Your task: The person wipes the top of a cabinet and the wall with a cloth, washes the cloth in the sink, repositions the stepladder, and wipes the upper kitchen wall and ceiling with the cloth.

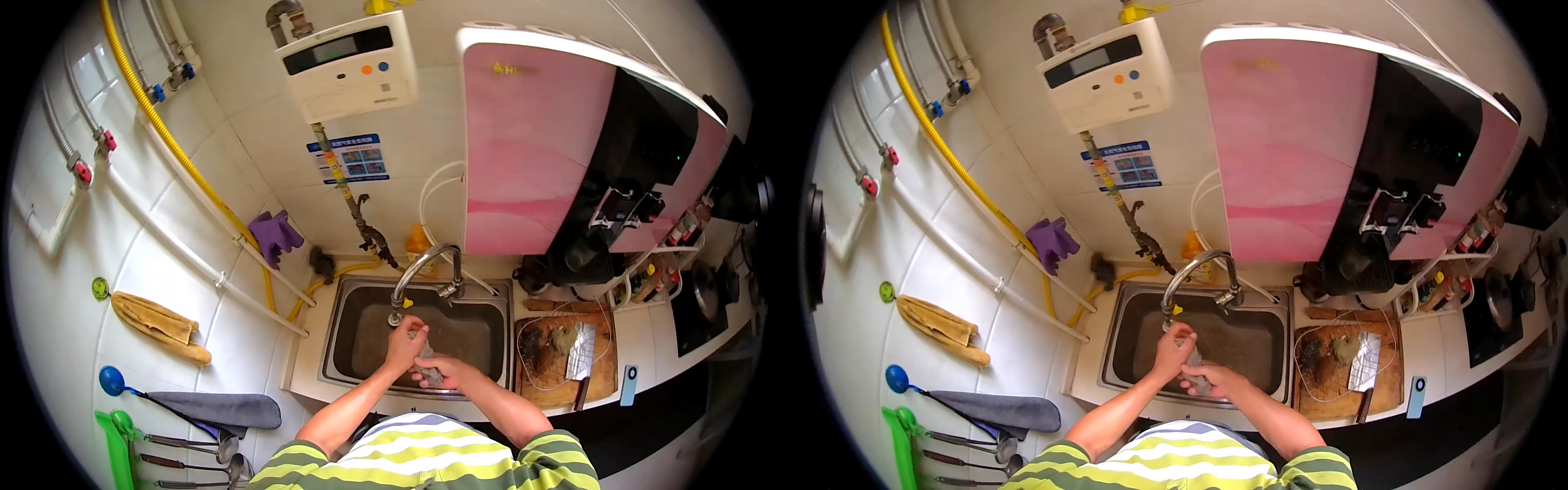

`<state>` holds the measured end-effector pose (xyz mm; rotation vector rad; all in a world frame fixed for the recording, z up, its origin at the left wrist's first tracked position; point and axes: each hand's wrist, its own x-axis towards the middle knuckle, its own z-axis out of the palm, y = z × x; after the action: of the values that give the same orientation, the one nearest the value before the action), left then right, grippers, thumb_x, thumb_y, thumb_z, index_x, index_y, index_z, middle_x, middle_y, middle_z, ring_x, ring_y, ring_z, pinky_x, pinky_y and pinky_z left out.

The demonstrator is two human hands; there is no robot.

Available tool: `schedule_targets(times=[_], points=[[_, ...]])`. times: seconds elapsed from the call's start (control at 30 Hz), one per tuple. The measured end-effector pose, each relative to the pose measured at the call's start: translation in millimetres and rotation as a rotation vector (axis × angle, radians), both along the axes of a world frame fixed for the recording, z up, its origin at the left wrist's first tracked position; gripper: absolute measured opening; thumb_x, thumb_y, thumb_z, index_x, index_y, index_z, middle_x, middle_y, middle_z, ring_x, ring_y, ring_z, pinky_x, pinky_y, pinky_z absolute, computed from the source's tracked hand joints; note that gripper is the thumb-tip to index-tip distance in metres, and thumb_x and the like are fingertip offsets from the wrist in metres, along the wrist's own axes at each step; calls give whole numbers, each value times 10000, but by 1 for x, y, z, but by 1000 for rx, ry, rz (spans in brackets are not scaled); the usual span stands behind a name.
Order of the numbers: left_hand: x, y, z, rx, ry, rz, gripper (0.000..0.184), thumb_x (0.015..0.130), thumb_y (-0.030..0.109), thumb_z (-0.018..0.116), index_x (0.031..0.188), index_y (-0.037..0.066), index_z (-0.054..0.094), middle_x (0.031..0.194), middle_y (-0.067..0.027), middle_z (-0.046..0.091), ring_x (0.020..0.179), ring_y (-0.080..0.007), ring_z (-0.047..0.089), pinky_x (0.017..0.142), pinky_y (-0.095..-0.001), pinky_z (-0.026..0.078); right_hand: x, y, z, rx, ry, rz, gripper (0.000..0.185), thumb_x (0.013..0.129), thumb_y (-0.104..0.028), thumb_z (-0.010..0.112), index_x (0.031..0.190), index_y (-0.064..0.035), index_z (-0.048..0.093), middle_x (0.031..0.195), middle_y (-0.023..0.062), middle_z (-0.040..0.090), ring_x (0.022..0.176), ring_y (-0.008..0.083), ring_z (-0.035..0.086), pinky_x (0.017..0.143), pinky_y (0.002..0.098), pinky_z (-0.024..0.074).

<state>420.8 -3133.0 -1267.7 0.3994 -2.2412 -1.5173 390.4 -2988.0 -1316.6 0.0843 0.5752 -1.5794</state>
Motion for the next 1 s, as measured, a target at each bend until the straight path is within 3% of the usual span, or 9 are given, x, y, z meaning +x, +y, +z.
schedule_targets(times=[0.13,0.2,0.23,0.33,0.4,0.5,0.67,0.9,1.0], points=[[-4,-33,10,157,-280,-460,316,936,303,625,1110,38,635,989,-71,663,932,-148,605,831,-298,481,4,5,15,-91,-123,62,302,922,-240,664,1130,-52,551,959,78,593,791,188,566,617,300,479],[-6,-50,9,971,-233,-802,490,929,411,639,1254,46,602,1165,-103,658,1091,-216,612,951,-337,475,11,-3,2,-265,-189,101,369,922,-309,659,1164,-62,531,999,72,573,814,180,547,615,280,474],[-7,-48,18,1054,-182,-858,641,891,445,678,1372,55,515,1292,-134,611,1223,-285,565,1049,-439,439,18,-6,17,-362,-274,85,398,916,-338,664,1173,-71,520,1025,68,561,830,177,536,614,272,472],[-10,-33,33,1301,70,-938,687,859,413,724,1402,75,476,1270,-157,618,1284,-321,519,1081,-519,404,31,-19,50,-475,-380,31,438,902,-384,679,1178,-97,497,1060,52,527,875,154,513,605,232,459],[-7,-32,31,1377,139,-836,572,860,313,748,1329,70,528,1050,-139,680,1098,-298,628,929,-513,509,35,-23,61,-657,-451,-2,400,904,-370,682,1140,-102,500,998,37,503,825,129,503,553,204,433],[-10,-13,92,852,-115,-565,284,901,81,649,1167,38,560,640,-32,548,582,-121,547,566,-302,498,23,-14,67,-482,-353,51,298,891,-236,704,1079,-103,514,833,13,458,682,114,472,458,191,375],[-31,8,31,439,-150,-409,142,911,61,605,1043,27,565,624,-24,561,494,-101,526,484,-273,426,10,-13,35,302,405,-124,174,815,-115,705,914,-79,566,673,31,533,543,128,518,380,247,331],[-55,29,-43,219,-182,-11,69,901,74,590,954,30,588,648,-70,583,475,-124,583,484,-306,467,3,-29,-29,802,1008,-381,156,765,-123,732,763,8,646,632,110,638,546,198,627,415,379,413],[-59,31,-75,43,-290,29,104,869,89,592,965,48,599,747,-167,676,571,-292,674,553,-410,520,3,-34,-100,791,1263,-538,266,774,-225,743,761,35,690,715,206,696,688,256,708,528,418,493]])
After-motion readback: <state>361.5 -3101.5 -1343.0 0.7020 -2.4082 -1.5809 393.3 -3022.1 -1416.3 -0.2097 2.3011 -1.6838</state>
